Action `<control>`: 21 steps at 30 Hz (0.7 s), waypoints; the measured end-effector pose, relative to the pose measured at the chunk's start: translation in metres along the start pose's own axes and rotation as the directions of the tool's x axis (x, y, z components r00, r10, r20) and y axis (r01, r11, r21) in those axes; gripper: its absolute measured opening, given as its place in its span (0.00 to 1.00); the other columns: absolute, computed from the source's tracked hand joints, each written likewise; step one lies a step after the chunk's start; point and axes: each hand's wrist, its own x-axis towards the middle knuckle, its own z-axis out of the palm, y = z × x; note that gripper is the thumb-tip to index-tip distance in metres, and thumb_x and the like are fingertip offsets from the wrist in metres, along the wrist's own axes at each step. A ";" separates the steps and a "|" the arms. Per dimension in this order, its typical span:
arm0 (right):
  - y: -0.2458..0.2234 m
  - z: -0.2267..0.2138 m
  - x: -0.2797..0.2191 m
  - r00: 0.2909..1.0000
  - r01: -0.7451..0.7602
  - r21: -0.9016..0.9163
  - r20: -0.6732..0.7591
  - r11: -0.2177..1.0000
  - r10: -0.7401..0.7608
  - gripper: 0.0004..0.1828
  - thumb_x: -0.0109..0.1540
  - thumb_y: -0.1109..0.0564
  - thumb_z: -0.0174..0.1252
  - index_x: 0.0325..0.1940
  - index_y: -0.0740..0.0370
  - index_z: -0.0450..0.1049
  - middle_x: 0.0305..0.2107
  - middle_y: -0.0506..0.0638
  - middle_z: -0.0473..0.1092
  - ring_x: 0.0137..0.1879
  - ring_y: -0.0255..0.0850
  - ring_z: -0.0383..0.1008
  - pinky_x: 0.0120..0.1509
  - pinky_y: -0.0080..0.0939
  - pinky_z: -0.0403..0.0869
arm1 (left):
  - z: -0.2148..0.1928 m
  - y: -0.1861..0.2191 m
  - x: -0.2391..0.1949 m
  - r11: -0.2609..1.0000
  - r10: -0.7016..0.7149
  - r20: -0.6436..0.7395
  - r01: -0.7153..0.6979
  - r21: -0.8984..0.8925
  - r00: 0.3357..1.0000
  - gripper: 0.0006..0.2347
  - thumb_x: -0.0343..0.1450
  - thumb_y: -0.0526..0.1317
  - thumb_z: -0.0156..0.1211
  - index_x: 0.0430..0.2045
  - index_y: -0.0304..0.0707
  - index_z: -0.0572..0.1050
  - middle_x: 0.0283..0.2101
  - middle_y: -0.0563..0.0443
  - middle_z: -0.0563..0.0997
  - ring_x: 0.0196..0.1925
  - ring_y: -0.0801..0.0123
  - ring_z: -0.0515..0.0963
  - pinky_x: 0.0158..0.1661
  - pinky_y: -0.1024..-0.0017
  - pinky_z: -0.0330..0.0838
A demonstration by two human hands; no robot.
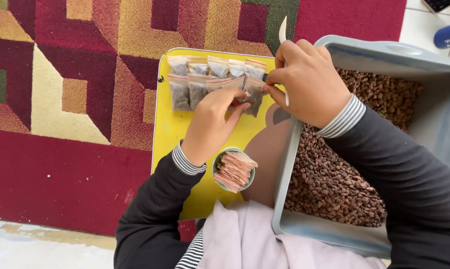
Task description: The person scoops brown granular material from a large container into small plastic pouches using a white spoon. They hold each pouch open with one hand, fill it, and place it on a yellow tray. The process is repeated for multiple pouches.
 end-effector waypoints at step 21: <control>0.003 0.030 0.024 0.993 0.079 -0.451 0.115 0.889 -0.030 0.12 0.62 0.41 0.60 0.23 0.31 0.78 0.26 0.33 0.69 0.37 0.39 0.67 0.55 0.48 0.61 | -0.002 -0.032 -0.004 0.878 0.096 0.245 -0.198 0.435 0.965 0.13 0.72 0.31 0.56 0.51 0.34 0.76 0.59 0.44 0.79 0.63 0.54 0.75 0.66 0.55 0.63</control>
